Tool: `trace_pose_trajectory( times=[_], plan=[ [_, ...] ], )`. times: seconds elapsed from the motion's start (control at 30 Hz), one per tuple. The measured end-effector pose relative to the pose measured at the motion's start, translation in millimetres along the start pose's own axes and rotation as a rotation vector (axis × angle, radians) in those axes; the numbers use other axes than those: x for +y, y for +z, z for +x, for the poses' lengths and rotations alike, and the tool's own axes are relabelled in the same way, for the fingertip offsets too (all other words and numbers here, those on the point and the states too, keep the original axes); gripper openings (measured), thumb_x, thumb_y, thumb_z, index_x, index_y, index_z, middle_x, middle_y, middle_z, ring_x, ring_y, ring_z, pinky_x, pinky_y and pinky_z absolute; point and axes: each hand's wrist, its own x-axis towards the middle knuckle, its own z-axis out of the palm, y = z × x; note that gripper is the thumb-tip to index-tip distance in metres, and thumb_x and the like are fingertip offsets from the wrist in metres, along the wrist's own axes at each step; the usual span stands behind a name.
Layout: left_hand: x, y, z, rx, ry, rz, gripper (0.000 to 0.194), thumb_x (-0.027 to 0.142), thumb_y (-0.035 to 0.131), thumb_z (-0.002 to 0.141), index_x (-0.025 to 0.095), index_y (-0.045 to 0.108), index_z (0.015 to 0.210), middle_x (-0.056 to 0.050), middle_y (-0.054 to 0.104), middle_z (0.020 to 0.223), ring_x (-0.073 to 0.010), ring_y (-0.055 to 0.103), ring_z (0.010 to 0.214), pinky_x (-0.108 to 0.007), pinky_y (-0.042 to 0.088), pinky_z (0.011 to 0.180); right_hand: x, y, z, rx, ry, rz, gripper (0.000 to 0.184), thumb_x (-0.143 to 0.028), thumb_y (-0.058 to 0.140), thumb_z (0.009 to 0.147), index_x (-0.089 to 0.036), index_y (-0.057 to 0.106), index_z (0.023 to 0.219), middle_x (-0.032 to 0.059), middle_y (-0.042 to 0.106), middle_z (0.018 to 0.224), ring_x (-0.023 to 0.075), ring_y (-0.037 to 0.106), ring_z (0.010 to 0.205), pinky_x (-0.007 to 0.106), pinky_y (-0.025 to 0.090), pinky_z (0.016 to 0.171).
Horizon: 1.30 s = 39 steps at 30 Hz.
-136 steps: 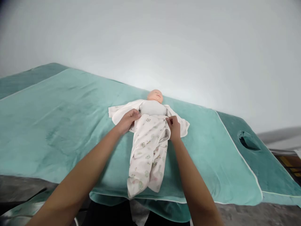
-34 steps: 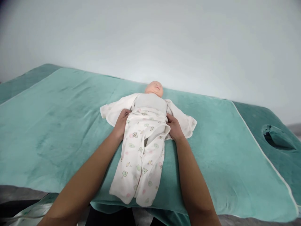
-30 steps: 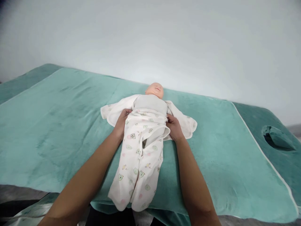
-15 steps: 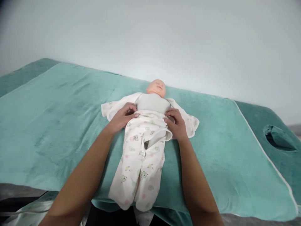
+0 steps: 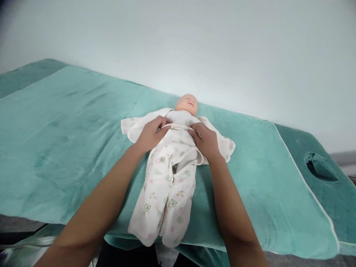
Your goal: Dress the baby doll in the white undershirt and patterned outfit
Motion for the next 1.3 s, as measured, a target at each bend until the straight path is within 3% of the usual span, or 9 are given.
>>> trace_pose_trajectory(
  times=[0.13,0.27,0.43,0.57,0.67,0.8,0.93,1.13,1.3],
  plan=[
    [-12.9,12.4,15.7,0.152,-0.261,0.096,0.013,0.029,0.054,0.092,0.024,0.044,0.085,0.002,0.055,0.072,-0.0186,0.051,0.068,-0.031,0.035,0.066,1.9,9.8,37.2,-0.032,0.106,-0.267,0.015,-0.038,0.056,0.092,-0.025,0.055,0.082,0.0003,0.059,0.067,0.0215,0.056,0.067,0.031,0.036,0.067],
    [-14.6,18.5,22.1,0.262,-0.43,0.059,0.009,0.024,0.057,0.089,0.024,0.048,0.087,0.001,0.054,0.072,-0.0199,0.053,0.071,-0.031,0.035,0.067,11.5,30.9,64.0,-0.005,0.272,-0.175,0.022,-0.039,0.061,0.087,-0.025,0.049,0.075,-0.0036,0.049,0.06,0.0169,0.045,0.06,0.029,0.032,0.064],
    [-9.5,5.7,10.9,0.15,-0.362,-0.047,0.01,0.029,0.055,0.091,0.021,0.058,0.086,-0.002,0.064,0.083,-0.0199,0.057,0.082,-0.031,0.038,0.074,24.4,45.0,26.3,0.27,0.427,0.147,0.032,-0.05,0.066,0.081,-0.023,0.052,0.074,-0.004,0.05,0.068,0.0143,0.044,0.067,0.027,0.038,0.067],
    [-12.6,-2.4,4.4,0.085,-0.404,-0.104,0.019,0.036,0.056,0.092,0.02,0.06,0.082,-0.001,0.063,0.079,-0.0181,0.055,0.078,-0.03,0.039,0.072,26.1,38.4,-12.9,0.308,0.475,0.27,0.029,-0.05,0.064,0.084,-0.021,0.059,0.079,-0.0025,0.057,0.076,0.0147,0.049,0.074,0.027,0.04,0.071],
    [-18.2,1.8,4.6,0.09,-0.288,-0.041,0.019,0.037,0.052,0.095,0.02,0.059,0.088,-0.001,0.062,0.082,-0.0176,0.054,0.079,-0.03,0.039,0.072,26.4,34.3,-23.0,0.295,0.542,0.287,0.028,-0.047,0.065,0.083,-0.02,0.061,0.076,-0.0024,0.057,0.074,0.015,0.049,0.073,0.028,0.039,0.07],
    [-20.9,9.3,12.7,0.084,-0.125,0.102,0.024,0.04,0.047,0.099,0.022,0.061,0.093,-0.003,0.065,0.095,-0.0193,0.056,0.09,-0.031,0.04,0.079,29.2,35.6,-22.3,0.281,0.559,0.364,0.027,-0.046,0.063,0.084,-0.02,0.059,0.076,-0.0025,0.055,0.074,0.0152,0.047,0.073,0.028,0.039,0.068],
    [-18.0,7.4,26.3,0.075,-0.118,0.255,0.029,0.046,0.046,0.099,0.022,0.062,0.094,-0.005,0.067,0.101,-0.0215,0.058,0.092,-0.031,0.038,0.075,30.3,38.9,-21.2,0.269,0.501,0.416,0.028,-0.049,0.061,0.087,-0.021,0.059,0.084,-0.0019,0.056,0.079,0.0158,0.049,0.076,0.029,0.041,0.072],
    [-12.8,1.8,47.7,-0.109,-0.149,0.421,0.043,0.058,0.038,0.098,0.023,0.064,0.097,-0.006,0.068,0.085,-0.0245,0.06,0.078,-0.033,0.034,0.066,25.5,36.4,-2.8,0.281,0.313,0.311,0.025,-0.048,0.063,0.086,-0.023,0.065,0.09,0.0005,0.063,0.091,0.0171,0.054,0.083,0.03,0.043,0.078],
    [-10.3,9.1,53.7,-0.051,-0.31,0.472,0.048,0.053,0.033,0.1,0.022,0.069,0.089,-0.01,0.07,0.087,-0.0276,0.062,0.084,-0.034,0.038,0.07,32.1,36.2,26.9,0.188,0.497,0.21,0.035,-0.048,0.062,0.083,-0.021,0.053,0.064,-0.004,0.048,0.063,0.0144,0.044,0.066,0.029,0.037,0.066]
  ],
)
